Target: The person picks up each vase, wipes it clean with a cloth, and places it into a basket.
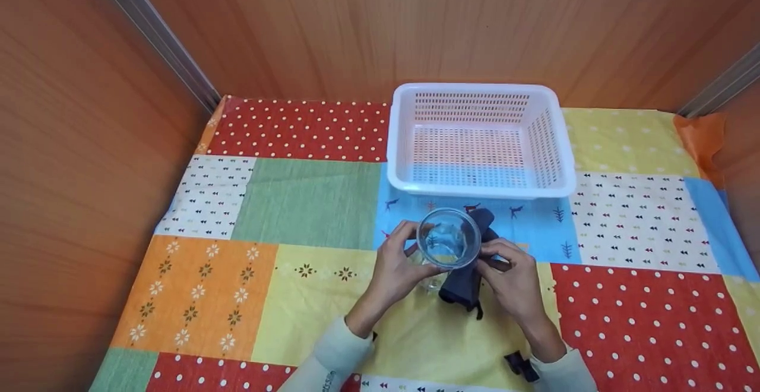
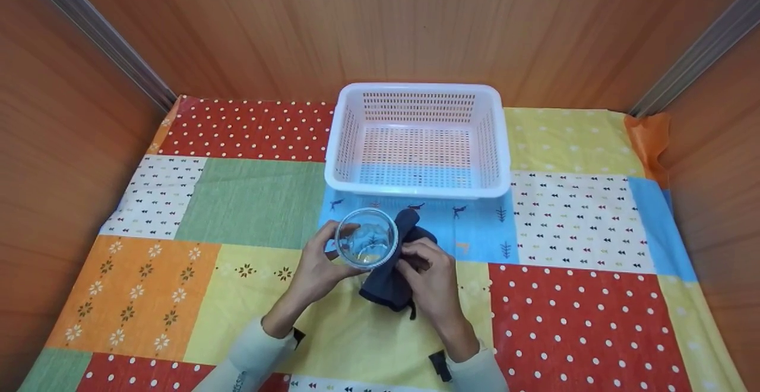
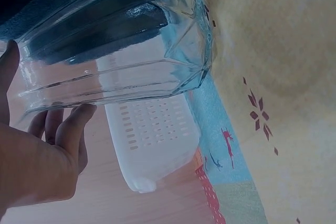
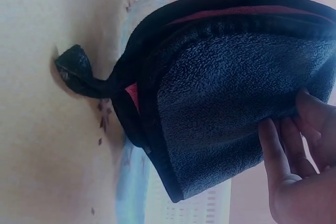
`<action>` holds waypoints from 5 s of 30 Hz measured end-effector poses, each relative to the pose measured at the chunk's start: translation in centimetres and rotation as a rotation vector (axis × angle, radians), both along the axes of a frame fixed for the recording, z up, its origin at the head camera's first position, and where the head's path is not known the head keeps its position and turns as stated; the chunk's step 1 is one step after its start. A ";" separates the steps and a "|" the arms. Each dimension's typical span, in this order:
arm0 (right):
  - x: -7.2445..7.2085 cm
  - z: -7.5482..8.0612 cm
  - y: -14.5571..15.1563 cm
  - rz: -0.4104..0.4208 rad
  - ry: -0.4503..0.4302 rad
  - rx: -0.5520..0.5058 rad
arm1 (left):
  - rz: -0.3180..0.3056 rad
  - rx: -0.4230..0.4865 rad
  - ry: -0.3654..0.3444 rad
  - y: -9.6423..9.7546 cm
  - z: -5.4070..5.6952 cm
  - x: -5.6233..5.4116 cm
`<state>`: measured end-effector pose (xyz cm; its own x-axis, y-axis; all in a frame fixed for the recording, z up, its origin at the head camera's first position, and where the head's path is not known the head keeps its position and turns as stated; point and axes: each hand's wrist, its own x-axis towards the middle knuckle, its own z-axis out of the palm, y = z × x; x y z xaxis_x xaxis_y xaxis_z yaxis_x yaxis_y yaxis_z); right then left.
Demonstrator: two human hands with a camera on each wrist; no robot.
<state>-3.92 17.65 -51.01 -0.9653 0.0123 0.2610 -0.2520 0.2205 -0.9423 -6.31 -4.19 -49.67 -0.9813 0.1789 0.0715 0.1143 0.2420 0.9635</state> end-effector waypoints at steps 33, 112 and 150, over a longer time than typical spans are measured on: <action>-0.4 -2.6 0.6 -0.018 -0.210 0.166 | 0.009 0.031 0.034 0.1 -0.4 -0.1; 0.8 -1.3 -1.1 -0.062 0.120 -0.158 | -0.005 -0.018 0.036 -0.2 -0.2 -0.1; 1.1 -0.5 -1.4 -0.131 0.079 -0.074 | -0.025 -0.002 0.051 -0.1 -0.6 -0.1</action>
<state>-2.81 16.28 -51.50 -0.9307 0.1589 0.3296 -0.2993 0.1875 -0.9356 -6.45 -4.32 -50.25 -0.9715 0.2039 0.1206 0.1691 0.2404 0.9558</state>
